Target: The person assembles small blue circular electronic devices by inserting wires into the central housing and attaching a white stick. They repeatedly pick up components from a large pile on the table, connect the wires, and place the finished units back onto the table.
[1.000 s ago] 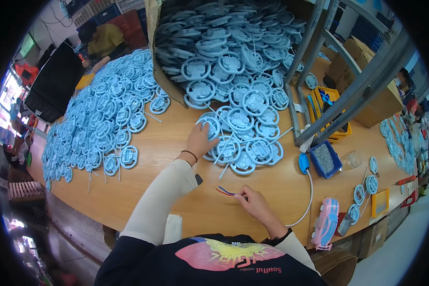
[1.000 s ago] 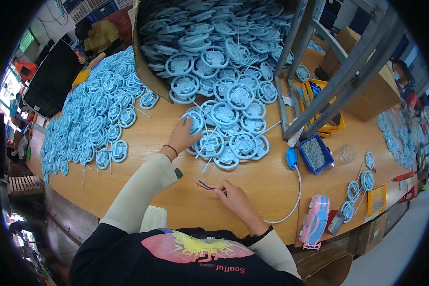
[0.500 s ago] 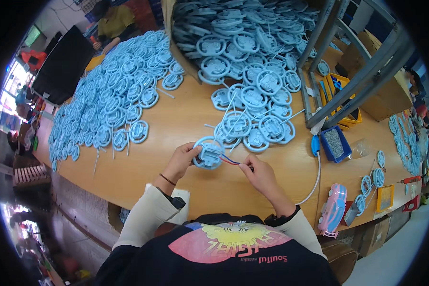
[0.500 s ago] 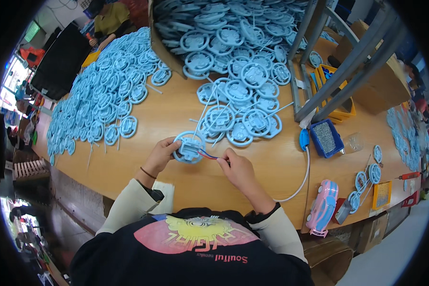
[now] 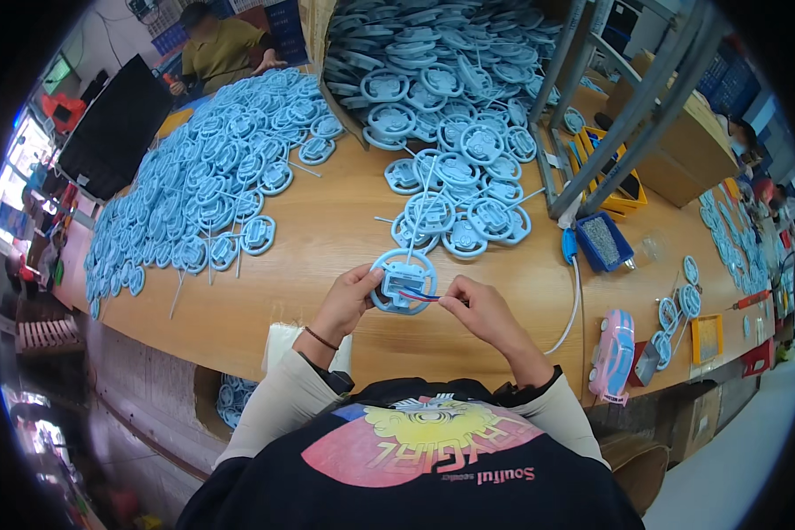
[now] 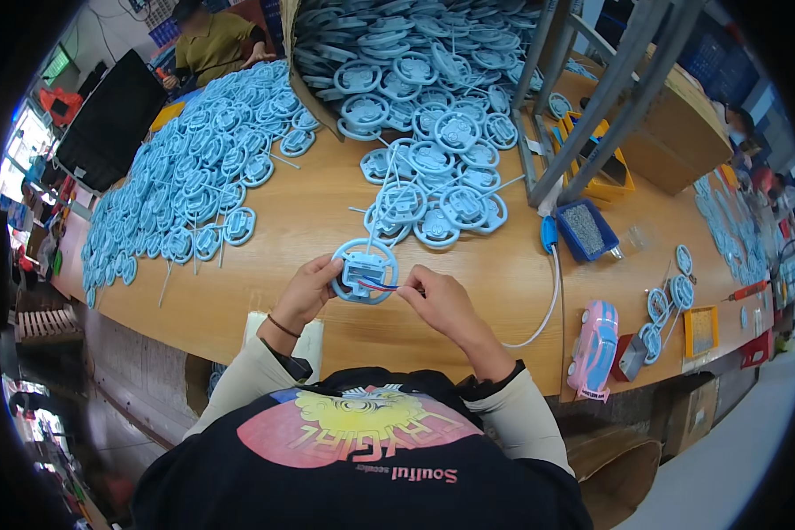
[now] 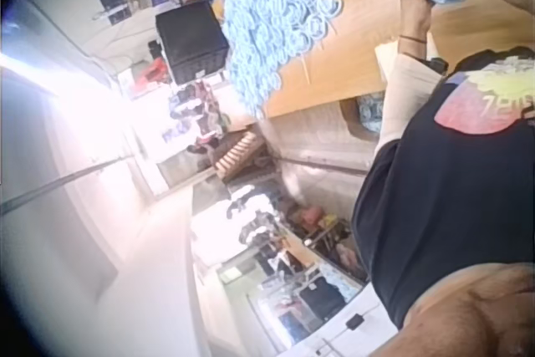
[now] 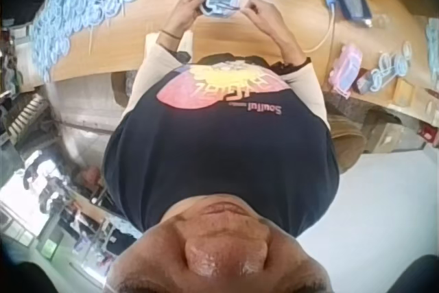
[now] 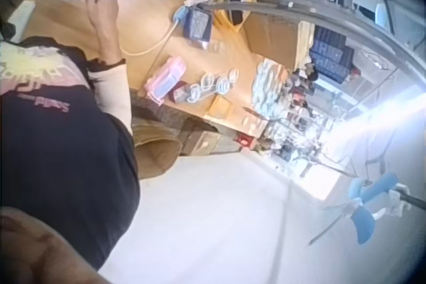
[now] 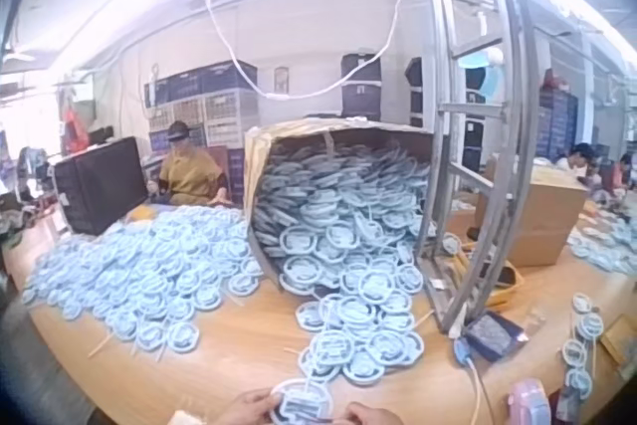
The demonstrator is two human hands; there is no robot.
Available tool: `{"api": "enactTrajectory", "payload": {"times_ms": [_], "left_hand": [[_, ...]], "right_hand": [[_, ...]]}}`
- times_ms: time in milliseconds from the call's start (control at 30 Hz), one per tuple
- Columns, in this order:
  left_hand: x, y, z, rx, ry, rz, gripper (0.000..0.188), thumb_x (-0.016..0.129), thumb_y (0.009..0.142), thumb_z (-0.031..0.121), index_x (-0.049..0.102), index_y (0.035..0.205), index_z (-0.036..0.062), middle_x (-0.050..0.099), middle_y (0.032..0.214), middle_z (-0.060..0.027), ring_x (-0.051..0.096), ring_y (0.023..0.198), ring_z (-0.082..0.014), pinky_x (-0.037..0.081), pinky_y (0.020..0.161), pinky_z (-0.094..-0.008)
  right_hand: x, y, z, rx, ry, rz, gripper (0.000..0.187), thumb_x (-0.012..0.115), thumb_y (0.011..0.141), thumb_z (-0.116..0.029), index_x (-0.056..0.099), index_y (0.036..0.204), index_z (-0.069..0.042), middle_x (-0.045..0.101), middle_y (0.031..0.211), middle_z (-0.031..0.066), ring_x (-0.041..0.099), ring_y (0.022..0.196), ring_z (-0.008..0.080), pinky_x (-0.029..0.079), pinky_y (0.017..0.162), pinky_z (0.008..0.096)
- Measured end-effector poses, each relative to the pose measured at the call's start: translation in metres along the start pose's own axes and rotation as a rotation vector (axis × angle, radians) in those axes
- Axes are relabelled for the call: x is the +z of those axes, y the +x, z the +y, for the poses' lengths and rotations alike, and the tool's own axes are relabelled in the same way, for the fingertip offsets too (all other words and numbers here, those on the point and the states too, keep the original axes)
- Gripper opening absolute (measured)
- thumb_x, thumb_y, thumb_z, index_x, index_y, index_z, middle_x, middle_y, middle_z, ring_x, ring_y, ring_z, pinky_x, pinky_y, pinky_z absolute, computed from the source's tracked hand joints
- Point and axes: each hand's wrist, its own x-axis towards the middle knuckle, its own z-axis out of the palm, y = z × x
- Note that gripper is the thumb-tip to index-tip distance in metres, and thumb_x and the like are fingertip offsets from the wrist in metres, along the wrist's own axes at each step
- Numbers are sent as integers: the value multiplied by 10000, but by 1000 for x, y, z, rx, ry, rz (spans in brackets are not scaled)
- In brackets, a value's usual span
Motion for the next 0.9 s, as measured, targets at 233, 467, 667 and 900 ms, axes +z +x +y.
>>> {"api": "enactTrajectory", "payload": {"times_ms": [233, 467, 667, 900], "left_hand": [[-4, -3, -4, 23, 7, -33, 251, 485, 905, 211, 561, 1053, 22, 590, 842, -7, 564, 730, -89, 495, 672, -254], [0, -4, -15, 17, -89, -139, 255, 476, 910, 222, 557, 1044, 21, 597, 894, -25, 575, 790, -110, 491, 719, -271], [5, -17, -4, -24, -155, -222, 363, 424, 922, 312, 515, 1097, 7, 596, 1025, -88, 585, 918, -183, 476, 821, -328], [7, -7, -19, -168, -320, -321, 454, 406, 909, 374, 451, 1171, 5, 547, 1136, -129, 528, 1059, -221, 423, 921, -393]], "right_hand": [[-4, -17, 6, 5, 13, 31, 199, 619, 798, -191, 524, 753, -22, 504, 581, 23, 440, 532, 98, 360, 489, 263], [6, -18, 9, -32, 64, 41, 204, 619, 795, -204, 533, 752, -25, 530, 605, 46, 478, 546, 115, 386, 510, 268], [10, -18, 8, -83, 40, 9, 206, 611, 780, -246, 547, 771, -50, 579, 666, 100, 545, 599, 225, 420, 552, 335], [11, -22, 13, -31, 52, -36, 226, 595, 766, -273, 544, 786, -54, 594, 707, 114, 569, 669, 284, 427, 592, 380]]}}
